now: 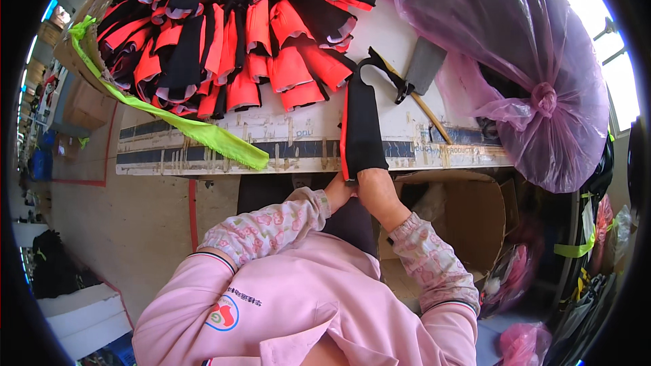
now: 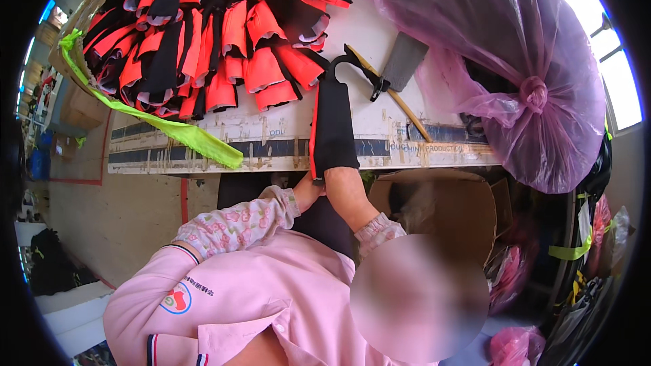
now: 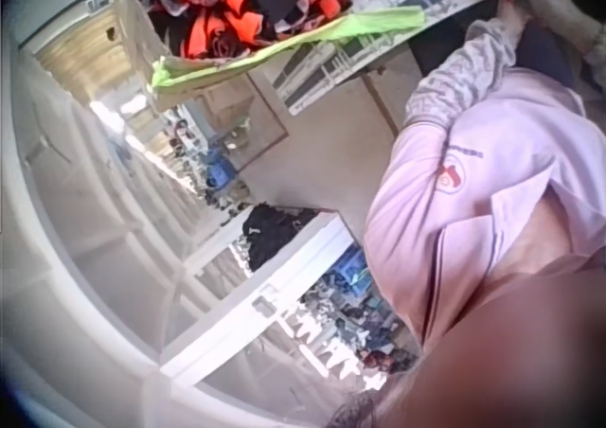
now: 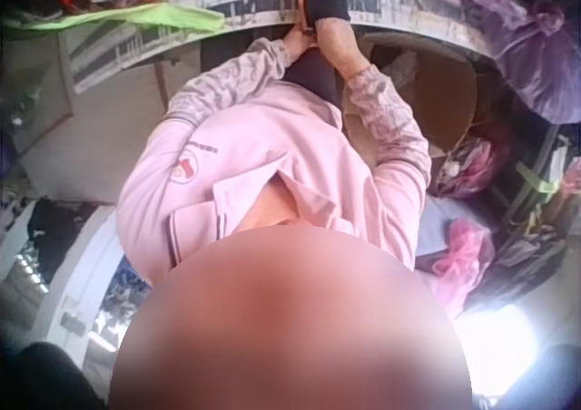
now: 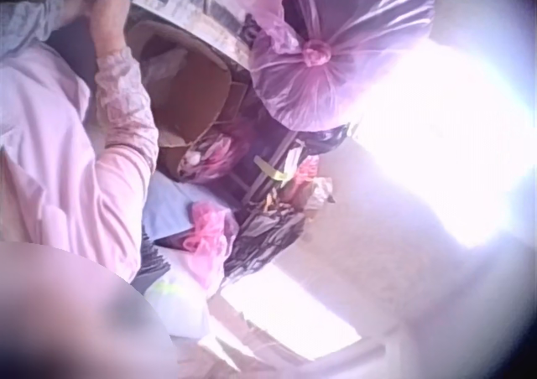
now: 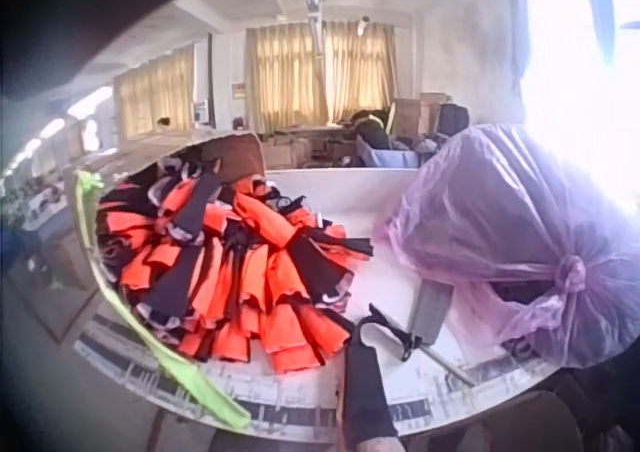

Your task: Turning fabric components inside out using a wooden stick tool on an industrial assembly line.

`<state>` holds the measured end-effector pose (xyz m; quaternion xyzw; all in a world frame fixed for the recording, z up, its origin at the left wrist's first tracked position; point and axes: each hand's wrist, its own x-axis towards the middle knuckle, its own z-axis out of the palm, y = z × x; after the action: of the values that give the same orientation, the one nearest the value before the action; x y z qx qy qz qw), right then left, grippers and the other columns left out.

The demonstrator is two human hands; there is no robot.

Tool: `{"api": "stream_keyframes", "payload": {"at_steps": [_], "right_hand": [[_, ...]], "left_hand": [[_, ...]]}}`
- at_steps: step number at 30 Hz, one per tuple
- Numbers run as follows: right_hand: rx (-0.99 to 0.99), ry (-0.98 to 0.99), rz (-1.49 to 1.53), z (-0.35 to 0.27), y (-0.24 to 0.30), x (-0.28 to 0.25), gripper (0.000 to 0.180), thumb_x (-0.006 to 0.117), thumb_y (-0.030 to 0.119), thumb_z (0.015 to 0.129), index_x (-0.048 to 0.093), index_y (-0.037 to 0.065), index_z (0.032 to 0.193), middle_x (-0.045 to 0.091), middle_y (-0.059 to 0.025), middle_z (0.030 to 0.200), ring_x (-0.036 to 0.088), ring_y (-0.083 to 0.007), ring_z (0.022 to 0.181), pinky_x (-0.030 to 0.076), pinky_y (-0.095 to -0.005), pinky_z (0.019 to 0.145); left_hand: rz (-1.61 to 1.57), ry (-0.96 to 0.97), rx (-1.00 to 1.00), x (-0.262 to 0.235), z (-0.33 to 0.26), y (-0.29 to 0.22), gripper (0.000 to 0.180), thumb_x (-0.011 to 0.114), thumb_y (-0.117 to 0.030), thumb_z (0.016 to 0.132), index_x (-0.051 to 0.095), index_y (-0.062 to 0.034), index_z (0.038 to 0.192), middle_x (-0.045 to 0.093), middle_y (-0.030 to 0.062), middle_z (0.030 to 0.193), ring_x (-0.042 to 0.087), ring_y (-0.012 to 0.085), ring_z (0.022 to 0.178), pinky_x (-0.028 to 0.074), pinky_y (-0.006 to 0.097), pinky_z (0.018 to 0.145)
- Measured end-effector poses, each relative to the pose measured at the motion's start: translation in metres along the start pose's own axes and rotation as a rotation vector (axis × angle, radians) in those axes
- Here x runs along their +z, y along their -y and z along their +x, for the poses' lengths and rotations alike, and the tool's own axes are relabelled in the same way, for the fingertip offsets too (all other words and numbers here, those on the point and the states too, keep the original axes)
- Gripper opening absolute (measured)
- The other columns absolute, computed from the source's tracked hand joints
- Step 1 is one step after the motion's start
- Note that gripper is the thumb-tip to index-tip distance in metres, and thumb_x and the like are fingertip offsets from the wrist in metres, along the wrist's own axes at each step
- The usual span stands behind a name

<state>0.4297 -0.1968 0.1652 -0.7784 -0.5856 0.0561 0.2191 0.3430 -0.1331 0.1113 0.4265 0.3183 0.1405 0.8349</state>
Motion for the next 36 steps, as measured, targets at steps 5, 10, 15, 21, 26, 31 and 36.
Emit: {"api": "stream_keyframes", "payload": {"at_steps": [5,10,15,21,26,31,36], "right_hand": [[0.144,0.436,0.012,0.018,-0.001,0.002,0.008,0.07,0.008,0.055,0.062,0.004,0.055,0.059,-0.0148,0.059,0.061,-0.031,0.064,0.048,-0.0385,0.061],[-0.014,0.414,-0.242,0.029,-0.009,0.017,0.009,0.063,0.015,0.065,0.067,0.01,0.06,0.063,-0.0077,0.061,0.064,-0.0234,0.062,0.049,-0.0345,0.055],[-0.07,0.376,-0.377,0.055,-0.015,0.03,0.016,0.058,0.022,0.072,0.068,0.012,0.064,0.063,-0.0086,0.062,0.062,-0.0252,0.06,0.048,-0.0358,0.056],[0.231,1.089,-0.13,0.05,0.008,0.004,0.022,0.052,0.019,0.079,0.069,0.013,0.067,0.065,-0.009,0.066,0.065,-0.0228,0.067,0.051,-0.034,0.059],[0.312,0.76,0.192,0.009,0.032,-0.022,0.029,0.053,0.025,0.08,0.064,0.002,0.066,0.063,-0.0161,0.066,0.063,-0.0298,0.068,0.049,-0.0388,0.061],[0.242,0.26,0.26,-0.016,0.039,0.0,0.029,0.046,0.02,0.083,0.059,-0.003,0.073,0.059,-0.0244,0.071,0.058,-0.0413,0.07,0.047,-0.048,0.066],[0.189,-0.005,0.076,-0.027,0.034,0.035,0.024,0.049,0.013,0.081,0.057,0.001,0.1,0.056,-0.0255,0.1,0.055,-0.0396,0.094,0.044,-0.0464,0.082]], "left_hand": [[0.142,0.07,-0.038,-0.006,-0.002,-0.001,0.012,0.046,-0.004,0.085,0.054,-0.003,0.094,0.058,0.0113,0.065,0.056,0.0222,0.048,0.045,0.033,0.045],[0.19,0.053,-0.069,-0.008,0.001,0.001,0.013,0.042,-0.006,0.087,0.054,-0.0014,0.087,0.056,0.0103,0.059,0.053,0.0199,0.042,0.04,0.03,0.038],[0.163,0.094,-0.086,-0.012,0.013,-0.005,0.017,0.04,-0.009,0.089,0.055,-0.001,0.085,0.058,0.0111,0.063,0.05,0.0193,0.037,0.039,0.029,0.035],[-0.071,0.047,-0.195,-0.012,-0.009,-0.011,0.013,0.047,-0.011,0.087,0.056,-0.0022,0.093,0.061,0.0122,0.071,0.057,0.0208,0.049,0.049,0.031,0.049],[0.033,0.128,-0.03,-0.018,-0.033,-0.003,0.022,0.052,-0.011,0.087,0.054,-0.0036,0.107,0.063,0.0096,0.088,0.062,0.0194,0.073,0.051,0.032,0.068],[-0.079,0.107,0.091,-0.036,-0.014,0.026,0.032,0.048,-0.01,0.089,0.048,-0.0046,0.121,0.056,0.0077,0.113,0.052,0.0168,0.101,0.043,0.031,0.088],[0.36,0.192,0.305,-0.05,-0.006,0.044,0.036,0.043,-0.009,0.092,0.042,-0.0043,0.128,0.049,0.0095,0.125,0.045,0.0186,0.114,0.036,0.031,0.099]]}}
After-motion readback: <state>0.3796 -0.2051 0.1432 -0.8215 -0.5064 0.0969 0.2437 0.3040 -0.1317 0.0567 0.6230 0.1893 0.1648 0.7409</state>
